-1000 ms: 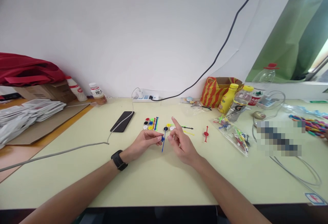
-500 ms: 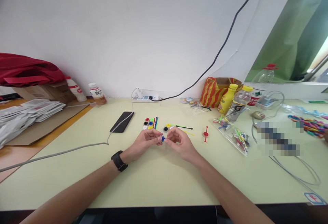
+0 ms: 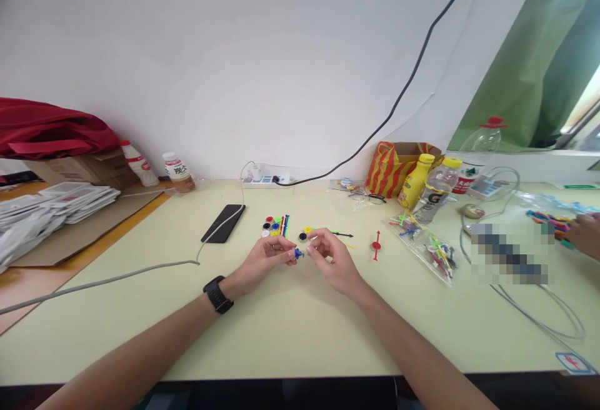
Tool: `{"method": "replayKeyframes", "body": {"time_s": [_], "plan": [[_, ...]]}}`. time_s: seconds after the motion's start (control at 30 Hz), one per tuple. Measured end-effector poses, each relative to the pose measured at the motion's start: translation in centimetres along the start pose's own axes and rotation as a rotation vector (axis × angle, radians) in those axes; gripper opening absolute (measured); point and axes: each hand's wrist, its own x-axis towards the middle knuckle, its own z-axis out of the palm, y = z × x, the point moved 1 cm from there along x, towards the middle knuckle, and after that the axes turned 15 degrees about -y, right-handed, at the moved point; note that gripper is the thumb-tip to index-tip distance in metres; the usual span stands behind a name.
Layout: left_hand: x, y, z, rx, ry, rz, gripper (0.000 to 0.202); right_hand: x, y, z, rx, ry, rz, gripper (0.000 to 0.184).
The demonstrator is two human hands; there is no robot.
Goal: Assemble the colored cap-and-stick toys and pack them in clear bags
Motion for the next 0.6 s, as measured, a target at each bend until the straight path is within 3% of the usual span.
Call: {"method": "replayKeyframes", "body": {"time_s": [0.27,0.37,0.4,0.43,0.5,0.6], "plan": [[0.0,0.0,-0.1,-0.008,0.026,0.027,0.029,0.0,-0.2,0.7,0.167,0.057,0.046,0.066],[0.0,0.0,-0.2,-0.006,0.034,0.038,0.026,-0.1,0.0,1.0,0.228,0.071,0.065,0.046],[0.0,0.0,-0.2,-0.003,0.041,0.042,0.026,-0.1,0.1,1.0,0.243,0.049,0.086,0.035],[0.0,-0.1,-0.2,0.0,0.052,0.045,0.025,-0.1,0.2,0.9,0.264,0.013,0.113,0.038],[0.1,-0.1,-0.2,0.001,0.082,0.046,0.025,-0.2,0.2,0.7,0.327,-0.083,0.172,0.062],[0.1,-0.1,-0.2,-0.009,0.11,0.041,0.027,-0.1,0.0,0.5,0.407,-0.132,0.202,0.067]]}}
